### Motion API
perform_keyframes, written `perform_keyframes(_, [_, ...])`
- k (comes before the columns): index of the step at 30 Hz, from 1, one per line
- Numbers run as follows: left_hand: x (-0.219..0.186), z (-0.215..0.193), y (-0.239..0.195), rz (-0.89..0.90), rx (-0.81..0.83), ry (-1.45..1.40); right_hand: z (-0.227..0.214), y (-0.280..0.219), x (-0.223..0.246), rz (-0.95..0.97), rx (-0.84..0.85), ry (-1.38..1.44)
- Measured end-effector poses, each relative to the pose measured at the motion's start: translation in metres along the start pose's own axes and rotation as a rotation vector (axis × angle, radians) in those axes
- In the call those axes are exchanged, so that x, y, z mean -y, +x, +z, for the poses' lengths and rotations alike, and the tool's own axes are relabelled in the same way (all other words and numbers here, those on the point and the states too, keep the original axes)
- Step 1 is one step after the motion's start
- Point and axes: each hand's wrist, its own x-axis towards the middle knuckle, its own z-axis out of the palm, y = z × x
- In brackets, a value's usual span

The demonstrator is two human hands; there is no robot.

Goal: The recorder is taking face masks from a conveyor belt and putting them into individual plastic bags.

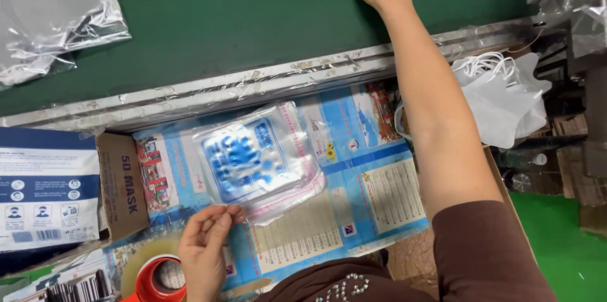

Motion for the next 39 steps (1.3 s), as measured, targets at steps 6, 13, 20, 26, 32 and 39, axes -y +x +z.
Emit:
perform_keyframes(6, [-0.012,0.026,-0.001,-0.004,0.16,-0.048,-0.075,-0.07,0.016,-0.546,-0.23,0.333])
perform_keyframes(13, [-0.042,0.088,0.023,0.048,0.345,0.103,-0.097,-0.325,0.049,-0.475,0.34,1.07])
perform_keyframes(20, [0.012,0.073,-0.025,0.047,0.408,0.338,-0.089,-0.445,0.04,-0.372,0.586,1.043])
perform_keyframes(26, [0.061,0.047,-0.034,0.325,0.592,0.688,-0.005,-0.491,0.015,-0.425,0.453,0.671])
perform_keyframes(32, [0.073,0.011,-0.033,-0.555,0.875,-0.425,-0.084,-0.498,0.009,-0.191,0.639,1.138])
perform_keyframes(39, [0.016,0.05,-0.048,-0.017,0.852,0.481,-0.079,-0.514,0.033,-0.16,0.556,1.0])
